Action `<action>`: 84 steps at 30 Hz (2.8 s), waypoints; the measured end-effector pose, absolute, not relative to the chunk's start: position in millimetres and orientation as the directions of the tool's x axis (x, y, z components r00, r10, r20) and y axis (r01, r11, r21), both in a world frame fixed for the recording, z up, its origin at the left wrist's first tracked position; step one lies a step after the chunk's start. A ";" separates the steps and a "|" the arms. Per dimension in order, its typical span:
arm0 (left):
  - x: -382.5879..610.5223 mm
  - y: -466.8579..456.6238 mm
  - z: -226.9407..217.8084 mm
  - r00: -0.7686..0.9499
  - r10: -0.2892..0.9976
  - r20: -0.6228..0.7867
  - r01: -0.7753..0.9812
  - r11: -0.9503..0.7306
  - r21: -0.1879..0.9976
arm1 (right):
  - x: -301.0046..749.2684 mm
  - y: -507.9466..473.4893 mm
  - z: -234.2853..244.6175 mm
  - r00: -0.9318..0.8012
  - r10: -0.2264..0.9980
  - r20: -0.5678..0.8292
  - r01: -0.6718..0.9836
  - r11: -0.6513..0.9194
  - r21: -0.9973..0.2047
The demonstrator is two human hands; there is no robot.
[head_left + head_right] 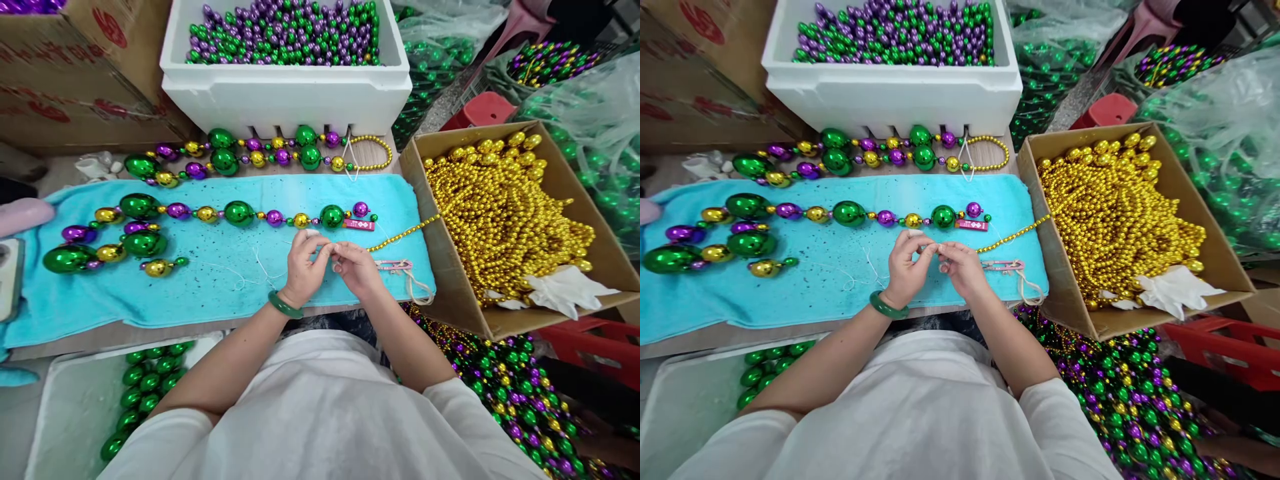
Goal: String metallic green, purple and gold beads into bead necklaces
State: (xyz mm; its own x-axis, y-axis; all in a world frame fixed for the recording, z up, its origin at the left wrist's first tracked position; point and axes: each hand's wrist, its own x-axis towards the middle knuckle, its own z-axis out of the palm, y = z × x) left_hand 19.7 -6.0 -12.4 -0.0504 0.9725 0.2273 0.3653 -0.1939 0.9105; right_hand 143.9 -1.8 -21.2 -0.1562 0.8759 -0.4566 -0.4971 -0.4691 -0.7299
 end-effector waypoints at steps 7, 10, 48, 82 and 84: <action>17.1 1.8 -10.2 -0.121 0.991 -0.051 0.048 0.057 0.997 | 146.6 -12.3 -17.9 0.208 0.945 0.254 0.210 0.211 -0.955; 18.5 0.8 -8.3 -0.105 0.984 -0.144 -0.073 0.137 0.988 | 145.8 -12.9 -18.5 0.085 0.911 0.403 0.371 0.347 -0.862; -29.7 -31.4 -4.8 -0.155 0.861 -0.484 -0.265 0.435 0.860 | 289.8 23.6 -11.2 -0.083 0.993 0.078 0.960 0.101 -0.261; -40.2 -33.5 -9.1 -0.268 0.755 -0.598 -0.086 0.599 0.796 | 308.6 69.5 39.0 -0.372 0.886 -0.275 0.887 0.427 0.174; -44.7 -32.0 -8.4 -0.322 0.748 -0.581 -0.021 0.608 0.794 | 309.3 60.5 38.8 -0.395 0.886 -0.244 0.883 0.439 0.165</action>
